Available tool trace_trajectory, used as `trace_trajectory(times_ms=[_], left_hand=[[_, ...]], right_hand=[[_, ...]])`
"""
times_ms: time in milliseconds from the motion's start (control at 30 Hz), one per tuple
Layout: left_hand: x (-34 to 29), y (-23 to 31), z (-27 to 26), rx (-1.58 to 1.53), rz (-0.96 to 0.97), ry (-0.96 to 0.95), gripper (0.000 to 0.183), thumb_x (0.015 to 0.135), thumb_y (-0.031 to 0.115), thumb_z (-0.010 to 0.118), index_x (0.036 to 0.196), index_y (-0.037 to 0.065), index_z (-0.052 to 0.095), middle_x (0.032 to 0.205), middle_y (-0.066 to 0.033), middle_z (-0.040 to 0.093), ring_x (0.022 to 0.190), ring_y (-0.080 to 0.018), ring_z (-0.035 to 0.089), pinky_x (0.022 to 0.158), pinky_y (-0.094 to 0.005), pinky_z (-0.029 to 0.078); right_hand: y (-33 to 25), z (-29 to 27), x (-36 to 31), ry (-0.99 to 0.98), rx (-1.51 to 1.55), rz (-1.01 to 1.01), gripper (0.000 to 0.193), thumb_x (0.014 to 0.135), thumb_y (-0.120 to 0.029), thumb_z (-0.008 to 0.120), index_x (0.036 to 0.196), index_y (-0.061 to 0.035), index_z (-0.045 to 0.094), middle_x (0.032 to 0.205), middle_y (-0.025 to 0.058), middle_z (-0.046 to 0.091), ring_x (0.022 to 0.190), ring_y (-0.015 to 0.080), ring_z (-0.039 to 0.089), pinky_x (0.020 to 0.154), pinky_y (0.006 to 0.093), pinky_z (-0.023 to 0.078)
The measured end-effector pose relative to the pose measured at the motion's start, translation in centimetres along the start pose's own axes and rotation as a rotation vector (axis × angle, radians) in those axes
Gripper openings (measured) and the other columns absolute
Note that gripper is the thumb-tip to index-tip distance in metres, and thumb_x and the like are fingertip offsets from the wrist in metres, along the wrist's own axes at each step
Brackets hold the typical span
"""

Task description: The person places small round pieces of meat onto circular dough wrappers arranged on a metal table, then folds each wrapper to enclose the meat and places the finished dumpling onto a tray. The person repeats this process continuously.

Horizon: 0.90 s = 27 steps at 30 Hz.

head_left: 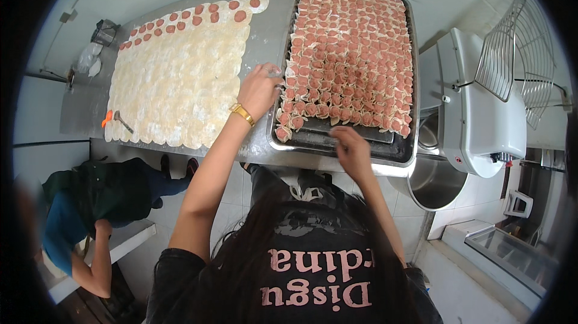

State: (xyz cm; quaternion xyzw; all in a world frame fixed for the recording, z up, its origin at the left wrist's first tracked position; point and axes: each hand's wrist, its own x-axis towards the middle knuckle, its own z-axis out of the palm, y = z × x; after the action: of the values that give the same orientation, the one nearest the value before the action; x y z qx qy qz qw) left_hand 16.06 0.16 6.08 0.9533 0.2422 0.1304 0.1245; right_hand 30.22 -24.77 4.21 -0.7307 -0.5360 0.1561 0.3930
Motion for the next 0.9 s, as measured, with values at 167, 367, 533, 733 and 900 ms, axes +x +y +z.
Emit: trace_trajectory(times_ms=[167,367,533,733,900], left_hand=[[0.8,0.8,0.5,0.102,-0.041,-0.141,0.017,0.068,0.008,0.067,0.084,0.009,0.071,0.103,-0.0064,0.056,0.100,-0.0253,0.052,0.082,-0.0378,0.043],[1.4,0.9,1.2,0.171,-0.008,-0.074,0.015,0.068,0.010,0.068,0.082,0.008,0.069,0.097,-0.0065,0.055,0.100,-0.0238,0.050,0.083,-0.0372,0.040],[2.1,0.5,1.6,0.214,0.017,-0.050,0.011,0.069,0.011,0.069,0.079,0.007,0.068,0.096,-0.0063,0.055,0.097,-0.0237,0.051,0.081,-0.0376,0.040],[2.2,0.2,1.8,0.167,0.005,0.009,0.011,0.069,0.010,0.067,0.079,0.006,0.067,0.096,-0.0071,0.056,0.097,-0.0244,0.053,0.080,-0.0381,0.040],[0.4,0.9,0.8,0.081,-0.043,0.055,0.013,0.069,0.008,0.067,0.082,0.008,0.068,0.096,-0.0071,0.057,0.097,-0.0250,0.054,0.080,-0.0385,0.040]], right_hand=[[-0.4,4.3,2.0,-0.104,0.082,0.007,0.023,0.075,0.005,0.053,0.095,0.0000,0.062,0.103,0.0150,0.063,0.095,0.0355,0.060,0.080,0.0403,0.049],[0.7,5.7,3.7,-0.138,0.074,-0.019,0.028,0.075,0.008,0.050,0.098,0.0003,0.063,0.105,0.0157,0.063,0.094,0.0359,0.061,0.080,0.0401,0.049],[0.8,5.9,4.4,-0.110,0.095,-0.052,0.033,0.073,0.008,0.048,0.102,0.0006,0.061,0.103,0.0178,0.062,0.095,0.0372,0.059,0.079,0.0425,0.048],[0.7,6.6,4.7,-0.051,0.069,-0.067,0.035,0.073,0.009,0.048,0.105,0.0018,0.060,0.103,0.0190,0.061,0.096,0.0364,0.058,0.081,0.0413,0.048],[0.7,6.1,4.1,-0.095,0.057,0.029,0.033,0.072,0.005,0.053,0.105,0.0007,0.060,0.101,0.0188,0.062,0.092,0.0366,0.059,0.079,0.0414,0.048]])
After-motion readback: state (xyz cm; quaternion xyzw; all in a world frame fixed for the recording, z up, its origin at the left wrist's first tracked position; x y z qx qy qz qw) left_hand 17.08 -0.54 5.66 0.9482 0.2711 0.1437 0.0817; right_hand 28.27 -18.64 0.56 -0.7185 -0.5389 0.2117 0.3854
